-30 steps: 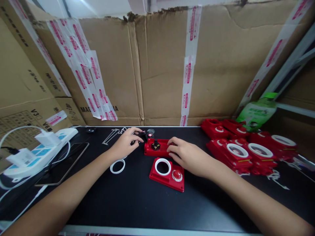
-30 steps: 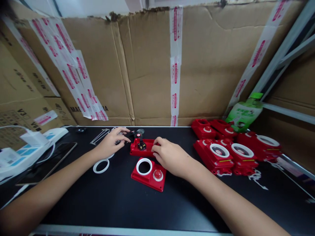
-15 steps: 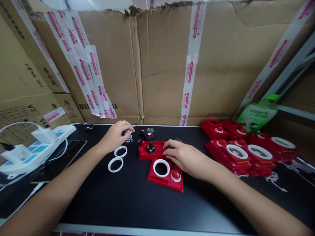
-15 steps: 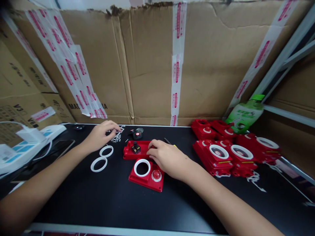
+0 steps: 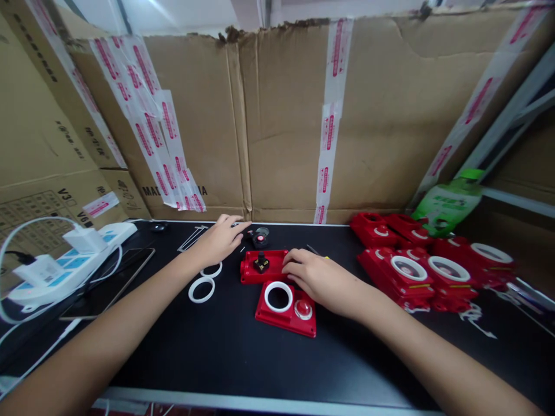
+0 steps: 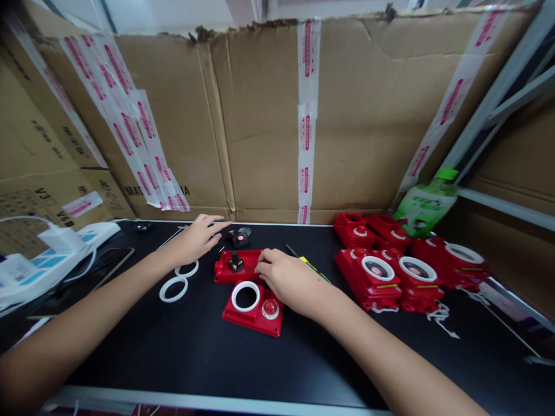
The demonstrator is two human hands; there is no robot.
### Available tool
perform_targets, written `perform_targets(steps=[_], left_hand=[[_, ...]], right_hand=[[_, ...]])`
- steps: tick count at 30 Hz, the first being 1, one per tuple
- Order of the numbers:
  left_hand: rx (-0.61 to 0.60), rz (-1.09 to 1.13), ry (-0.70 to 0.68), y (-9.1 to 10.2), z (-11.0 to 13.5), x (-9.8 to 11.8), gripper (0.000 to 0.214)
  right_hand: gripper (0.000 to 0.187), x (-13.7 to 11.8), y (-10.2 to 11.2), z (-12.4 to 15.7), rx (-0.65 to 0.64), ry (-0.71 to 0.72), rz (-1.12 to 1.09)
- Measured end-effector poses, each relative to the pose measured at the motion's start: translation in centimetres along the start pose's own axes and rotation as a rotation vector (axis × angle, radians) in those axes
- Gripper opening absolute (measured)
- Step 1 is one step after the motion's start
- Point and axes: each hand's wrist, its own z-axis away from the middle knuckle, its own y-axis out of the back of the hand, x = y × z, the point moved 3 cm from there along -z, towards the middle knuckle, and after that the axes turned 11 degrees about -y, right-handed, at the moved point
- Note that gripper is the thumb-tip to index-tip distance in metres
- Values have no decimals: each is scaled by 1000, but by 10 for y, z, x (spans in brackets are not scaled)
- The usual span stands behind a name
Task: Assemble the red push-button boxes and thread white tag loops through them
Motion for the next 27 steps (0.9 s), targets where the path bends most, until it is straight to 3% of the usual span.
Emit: perform_targets(steps=[6,12,20,27], left_hand=[[-81,33,-54,-18,-22,-22,41],[-115,58,-56,-28,-23,-24,25],[-35,51,-13,-17,-9,-15,12],[37,63,29,10,-3,-4,6]], right_hand=[[27,2,-3,1,20,30,10],[27,3,-4,2,42,46,-21],[29,4,-9,2,39,70,-2],[38,-2,-6,1,-29,56,21]])
